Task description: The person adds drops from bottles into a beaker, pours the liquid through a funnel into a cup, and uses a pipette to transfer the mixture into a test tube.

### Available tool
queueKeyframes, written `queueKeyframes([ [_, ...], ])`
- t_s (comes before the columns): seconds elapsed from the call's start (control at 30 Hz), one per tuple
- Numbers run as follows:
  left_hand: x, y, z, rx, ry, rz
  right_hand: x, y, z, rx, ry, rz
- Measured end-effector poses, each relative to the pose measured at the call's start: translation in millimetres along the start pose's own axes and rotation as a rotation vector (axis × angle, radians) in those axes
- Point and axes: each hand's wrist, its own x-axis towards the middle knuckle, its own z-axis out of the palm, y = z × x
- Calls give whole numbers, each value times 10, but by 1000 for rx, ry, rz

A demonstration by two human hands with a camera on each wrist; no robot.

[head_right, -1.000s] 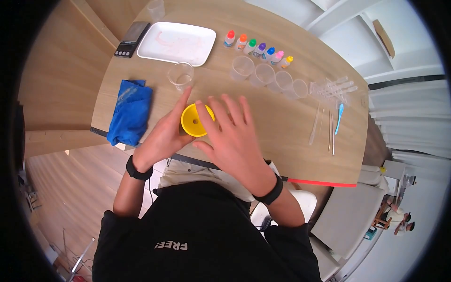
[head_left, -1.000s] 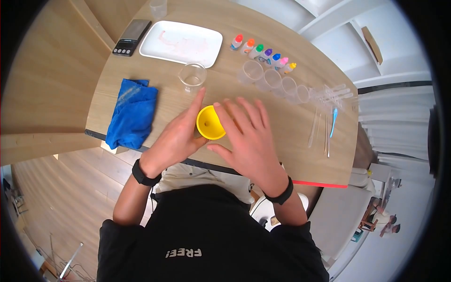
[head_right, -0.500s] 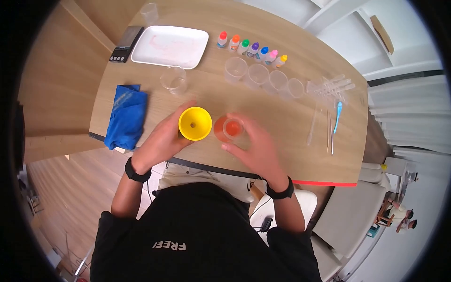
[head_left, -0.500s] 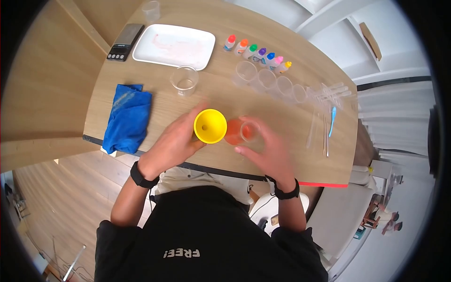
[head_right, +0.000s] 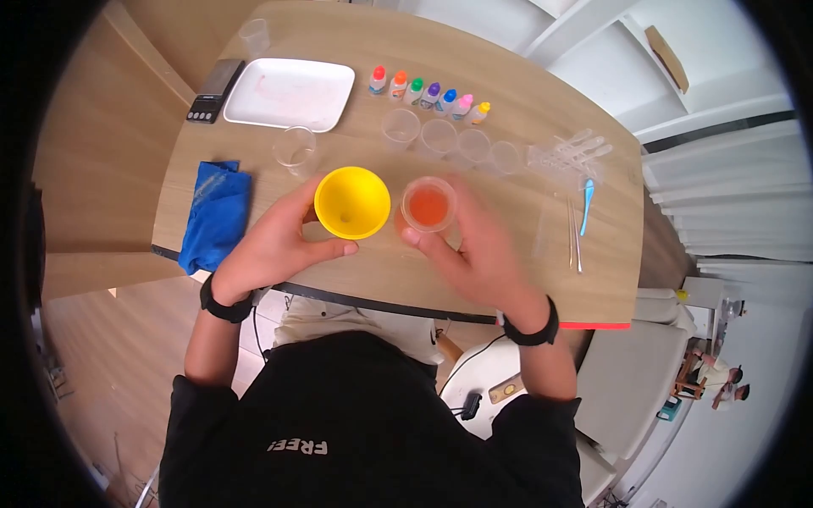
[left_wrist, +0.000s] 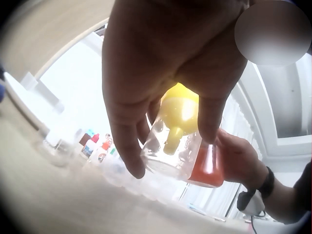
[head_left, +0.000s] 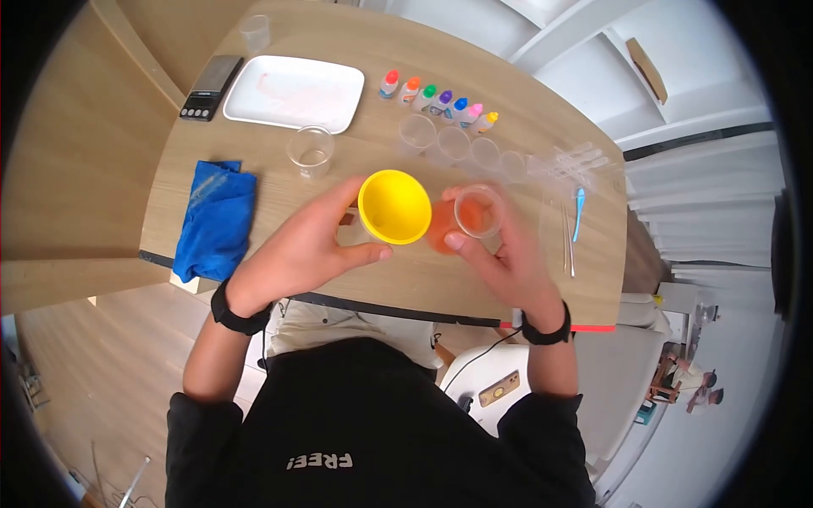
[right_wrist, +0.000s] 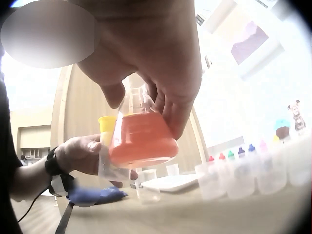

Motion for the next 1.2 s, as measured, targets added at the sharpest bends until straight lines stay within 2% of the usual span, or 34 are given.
queueKeyframes([
  [0.07,61,95,0,-4,-21,31,122,-190,-201,-130,-23,-76],
  [0.27,261,515,-104,-12,-163,79,282,-612,-671,-375,-103,-55],
  [0.43,291,764,-122,0,-165,-5,395,-720,-853,-491,-145,-147],
  [0.57,298,638,-79,-23,-105,113,450,-651,-851,-528,-156,-245],
  [0.87,253,618,-27,-62,-91,50,473,-590,-805,-555,-131,-285],
  [0.97,198,618,81,-102,4,132,474,-591,-802,-544,-126,-262],
  [1.07,132,581,102,-8,-38,142,474,-509,-764,-513,-97,-278],
  [1.2,72,333,163,43,17,195,455,-375,-664,-430,-97,-261],
])
